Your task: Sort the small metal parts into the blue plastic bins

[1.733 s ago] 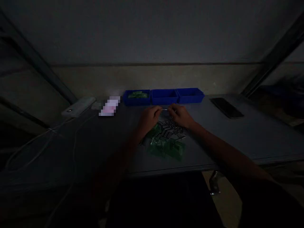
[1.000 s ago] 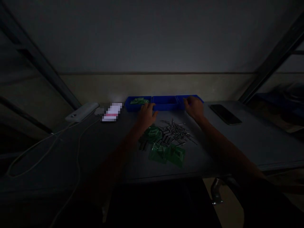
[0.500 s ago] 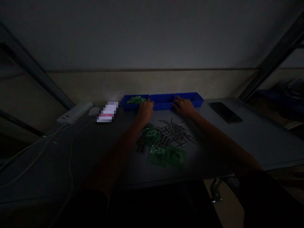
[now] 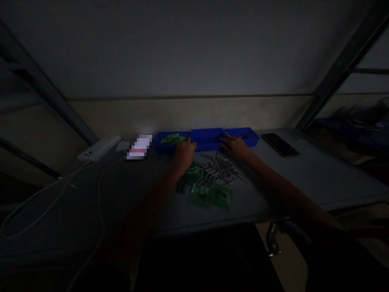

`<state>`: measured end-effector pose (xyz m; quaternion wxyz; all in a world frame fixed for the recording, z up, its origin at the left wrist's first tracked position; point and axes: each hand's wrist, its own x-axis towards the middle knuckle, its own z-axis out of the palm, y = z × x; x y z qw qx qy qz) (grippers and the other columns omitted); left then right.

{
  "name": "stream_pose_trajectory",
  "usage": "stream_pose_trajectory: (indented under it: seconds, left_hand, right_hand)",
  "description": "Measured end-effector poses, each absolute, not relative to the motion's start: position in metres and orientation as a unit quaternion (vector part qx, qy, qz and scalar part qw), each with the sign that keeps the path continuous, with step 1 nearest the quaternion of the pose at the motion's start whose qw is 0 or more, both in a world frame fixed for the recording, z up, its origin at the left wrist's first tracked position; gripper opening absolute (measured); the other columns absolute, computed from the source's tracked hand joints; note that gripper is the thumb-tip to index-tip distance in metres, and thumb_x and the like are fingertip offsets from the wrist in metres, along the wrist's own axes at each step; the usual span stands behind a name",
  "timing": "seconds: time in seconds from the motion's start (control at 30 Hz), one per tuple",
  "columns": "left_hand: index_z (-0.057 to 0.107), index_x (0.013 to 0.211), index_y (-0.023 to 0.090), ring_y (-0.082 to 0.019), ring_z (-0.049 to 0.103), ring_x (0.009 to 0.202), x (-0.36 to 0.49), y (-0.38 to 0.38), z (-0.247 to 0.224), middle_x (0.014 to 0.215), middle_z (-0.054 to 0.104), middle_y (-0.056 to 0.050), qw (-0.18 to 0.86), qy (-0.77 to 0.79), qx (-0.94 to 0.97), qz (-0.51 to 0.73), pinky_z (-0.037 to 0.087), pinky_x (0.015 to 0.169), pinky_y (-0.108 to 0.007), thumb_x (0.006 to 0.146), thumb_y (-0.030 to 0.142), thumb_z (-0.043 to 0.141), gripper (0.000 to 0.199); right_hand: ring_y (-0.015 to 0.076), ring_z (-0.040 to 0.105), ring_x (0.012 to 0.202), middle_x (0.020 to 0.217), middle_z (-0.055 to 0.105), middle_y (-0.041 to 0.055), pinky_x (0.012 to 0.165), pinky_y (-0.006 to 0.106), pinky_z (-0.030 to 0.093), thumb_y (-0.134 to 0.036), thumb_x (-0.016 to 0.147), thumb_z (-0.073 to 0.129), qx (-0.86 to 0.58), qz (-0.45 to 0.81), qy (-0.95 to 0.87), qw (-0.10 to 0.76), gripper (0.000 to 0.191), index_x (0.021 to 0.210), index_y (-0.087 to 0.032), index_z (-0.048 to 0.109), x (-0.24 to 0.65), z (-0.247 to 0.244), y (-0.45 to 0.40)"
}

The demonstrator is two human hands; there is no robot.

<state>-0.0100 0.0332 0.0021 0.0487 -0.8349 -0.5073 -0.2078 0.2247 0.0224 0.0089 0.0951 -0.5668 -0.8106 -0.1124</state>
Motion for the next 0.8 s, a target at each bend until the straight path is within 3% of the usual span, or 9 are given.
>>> stream_pose_trajectory:
  seconds: [0.17,0.33,0.63,0.8]
  left_hand:
    - [0.067,0.1,0.018,-0.021,0.062,0.09,-0.008,0.02,0.009,0.129,0.054,-0.013,0.119,-0.532,-0.823,-0.158,0.045,0.083,-0.037,0.09,0.022,0.04,0.028]
    - [0.063,0.105,0.017,-0.025,0.057,0.101,-0.009,0.02,0.01,0.138,0.047,-0.012,0.116,-0.539,-0.818,-0.168,0.043,0.086,-0.039,0.091,0.023,0.038,0.029]
    - [0.053,0.118,0.013,-0.026,0.057,0.102,-0.009,0.017,0.016,0.128,0.056,-0.014,0.104,-0.547,-0.815,-0.161,0.04,0.085,-0.037,0.093,0.025,0.038,0.031]
    - [0.045,0.129,0.012,-0.03,0.055,0.107,-0.009,0.017,0.015,0.137,0.047,-0.016,0.116,-0.538,-0.823,-0.138,0.039,0.086,-0.041,0.091,0.023,0.039,0.039]
  right_hand:
    - [0.0273,0.055,0.115,0.145,0.035,0.0139,0.094,0.041,0.043,-0.037,0.093,0.037,-0.578,-0.11,-0.802,0.1,0.046,0.137,-0.022,0.042,0.223,0.007,0.02]
    - [0.0305,0.05,0.12,0.151,0.021,0.0122,0.093,0.048,0.042,-0.037,0.093,0.036,-0.576,-0.101,-0.803,0.116,0.046,0.136,-0.023,0.043,0.221,0.003,0.026]
    - [0.0303,0.048,0.122,0.148,0.029,0.0103,0.094,0.05,0.04,-0.038,0.094,0.033,-0.564,-0.083,-0.813,0.116,0.045,0.133,-0.02,0.046,0.222,0.005,0.025]
    - [0.0282,0.041,0.129,0.146,0.033,0.0112,0.099,0.048,0.039,-0.033,0.093,0.037,-0.562,-0.084,-0.812,0.132,0.043,0.13,-0.017,0.049,0.225,0.005,0.025]
